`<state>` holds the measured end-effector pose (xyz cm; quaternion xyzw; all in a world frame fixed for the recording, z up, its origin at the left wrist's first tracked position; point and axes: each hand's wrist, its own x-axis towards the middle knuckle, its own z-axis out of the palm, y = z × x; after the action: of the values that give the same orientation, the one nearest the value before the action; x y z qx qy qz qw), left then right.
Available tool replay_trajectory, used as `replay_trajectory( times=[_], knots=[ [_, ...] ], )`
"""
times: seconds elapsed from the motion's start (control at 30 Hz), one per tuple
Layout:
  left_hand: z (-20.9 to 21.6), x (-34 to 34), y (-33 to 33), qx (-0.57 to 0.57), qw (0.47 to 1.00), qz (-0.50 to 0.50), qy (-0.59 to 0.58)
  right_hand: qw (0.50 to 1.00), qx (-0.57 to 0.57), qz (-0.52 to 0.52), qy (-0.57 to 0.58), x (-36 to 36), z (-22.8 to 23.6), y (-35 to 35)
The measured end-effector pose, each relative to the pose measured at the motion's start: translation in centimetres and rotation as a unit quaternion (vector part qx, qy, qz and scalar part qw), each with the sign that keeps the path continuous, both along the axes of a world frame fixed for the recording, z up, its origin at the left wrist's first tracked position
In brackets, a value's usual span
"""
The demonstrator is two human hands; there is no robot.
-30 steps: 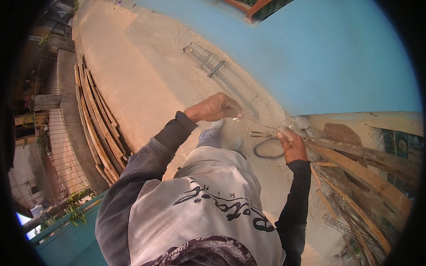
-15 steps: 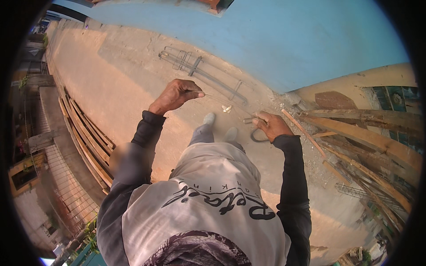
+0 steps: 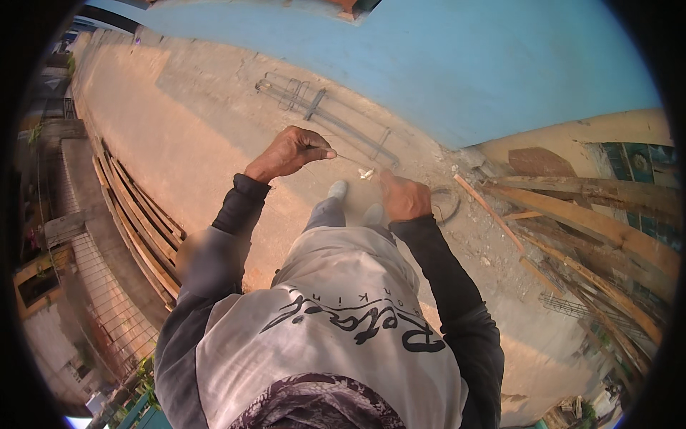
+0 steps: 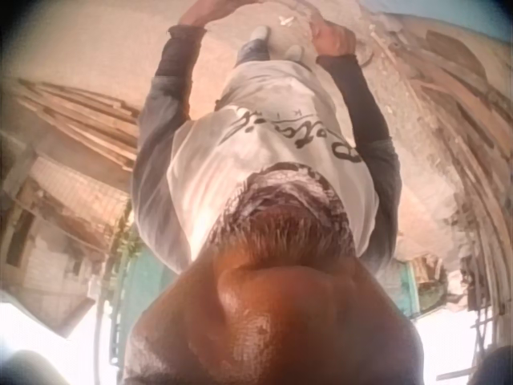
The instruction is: The person walks to a metal frame on the ground and sits down. They use pliers to twist wire ties around the intersections of the metal bars, securing the frame together.
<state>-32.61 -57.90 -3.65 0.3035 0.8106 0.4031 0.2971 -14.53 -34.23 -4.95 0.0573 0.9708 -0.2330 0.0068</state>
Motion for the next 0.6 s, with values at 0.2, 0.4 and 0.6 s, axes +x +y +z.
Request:
replay_trajectory(
  times=[0.2, 0.4, 0.6],
  knots=[
    [-2.5, -2.5, -2.6, 0.07, 0.984, 0.139, 0.092, 0.975, -0.166, -0.146, -0.005, -0.2, 1.1, 2.2],
    [-6.0, -1.2, -1.4, 0.136, 0.949, 0.279, 0.06, 0.982, -0.114, -0.146, 0.041, 0.3, 0.5, 2.5],
    [-5.7, -0.7, -0.5, 0.087, 0.962, 0.243, -0.088, 0.984, -0.093, -0.152, 0.003, 0.5, 1.0, 2.5]
  ],
)
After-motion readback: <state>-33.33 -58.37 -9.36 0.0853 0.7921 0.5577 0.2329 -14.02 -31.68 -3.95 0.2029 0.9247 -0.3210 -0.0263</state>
